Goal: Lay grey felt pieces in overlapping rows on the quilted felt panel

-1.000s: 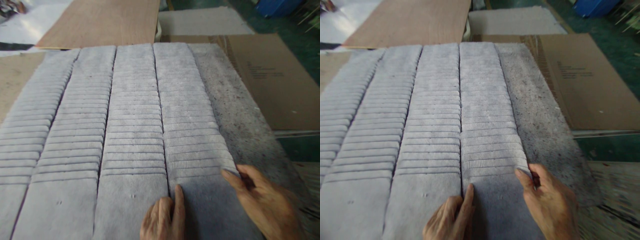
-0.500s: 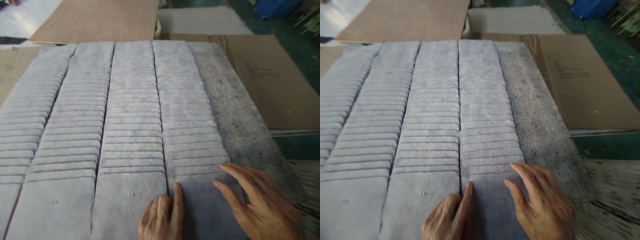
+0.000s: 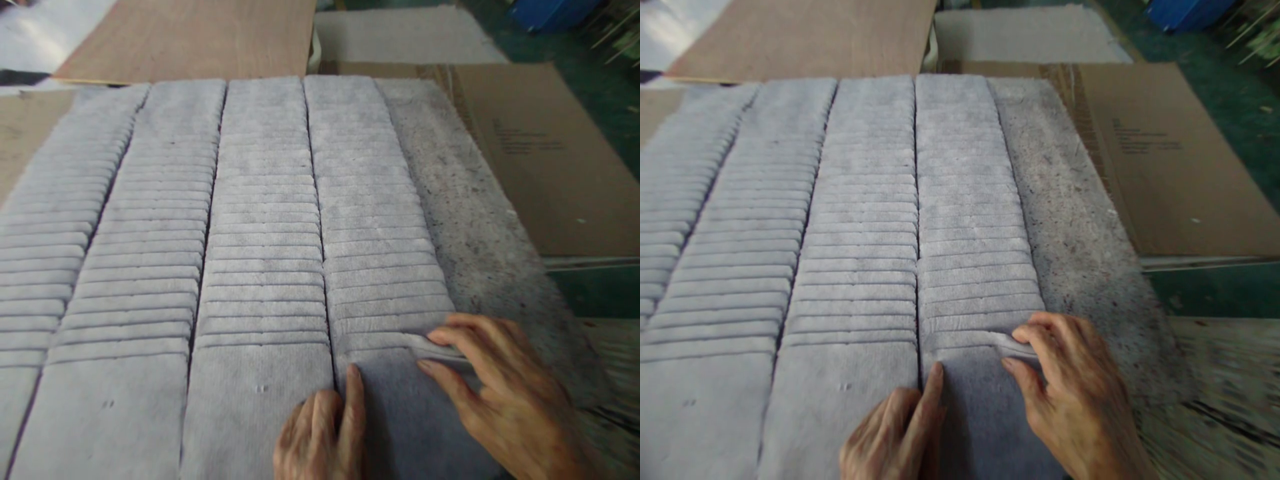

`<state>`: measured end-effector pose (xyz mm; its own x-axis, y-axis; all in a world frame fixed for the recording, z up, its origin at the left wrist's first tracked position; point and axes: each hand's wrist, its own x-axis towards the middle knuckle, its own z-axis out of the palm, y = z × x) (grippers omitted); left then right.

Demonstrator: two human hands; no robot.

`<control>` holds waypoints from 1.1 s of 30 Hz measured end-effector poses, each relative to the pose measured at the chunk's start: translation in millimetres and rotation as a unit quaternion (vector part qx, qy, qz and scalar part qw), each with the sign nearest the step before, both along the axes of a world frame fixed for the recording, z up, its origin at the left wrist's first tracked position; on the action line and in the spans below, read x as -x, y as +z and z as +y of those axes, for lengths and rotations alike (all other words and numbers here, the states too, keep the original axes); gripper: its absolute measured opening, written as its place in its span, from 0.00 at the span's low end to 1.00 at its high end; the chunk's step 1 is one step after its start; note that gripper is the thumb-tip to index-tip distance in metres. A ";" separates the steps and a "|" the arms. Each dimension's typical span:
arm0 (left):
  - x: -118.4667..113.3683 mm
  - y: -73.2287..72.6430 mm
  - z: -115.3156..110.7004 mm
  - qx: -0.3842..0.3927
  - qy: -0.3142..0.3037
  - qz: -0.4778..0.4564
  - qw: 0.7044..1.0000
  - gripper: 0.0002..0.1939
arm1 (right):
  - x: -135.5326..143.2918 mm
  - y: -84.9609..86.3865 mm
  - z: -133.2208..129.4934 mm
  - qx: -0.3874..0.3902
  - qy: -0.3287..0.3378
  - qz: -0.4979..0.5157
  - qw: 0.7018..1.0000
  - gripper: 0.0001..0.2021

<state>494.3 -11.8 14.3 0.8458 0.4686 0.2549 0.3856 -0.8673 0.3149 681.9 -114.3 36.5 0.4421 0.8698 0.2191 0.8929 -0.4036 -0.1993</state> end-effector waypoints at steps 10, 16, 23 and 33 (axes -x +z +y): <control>-0.6 1.2 -1.2 0.012 0.004 0.007 1.000 0.21 | -1.0 17.2 -16.4 0.113 -0.259 0.222 0.933 0.18; -0.7 -0.4 -0.7 0.006 0.009 -0.011 1.000 0.21 | 5.4 18.2 -12.2 0.091 -0.278 0.281 0.914 0.13; -1.8 -0.6 1.3 -0.017 0.009 0.001 1.000 0.19 | 6.0 20.7 3.1 0.031 -0.269 0.277 0.922 0.12; 0.2 -1.7 2.1 -0.011 0.002 -0.008 1.000 0.18 | -0.2 21.4 0.4 0.059 -0.237 0.285 0.927 0.12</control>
<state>494.0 -9.7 12.6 0.8399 0.4657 0.2787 0.3836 -0.8727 0.3021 682.0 -113.9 57.9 0.7958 0.5506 -0.2521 0.3726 -0.7733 -0.5130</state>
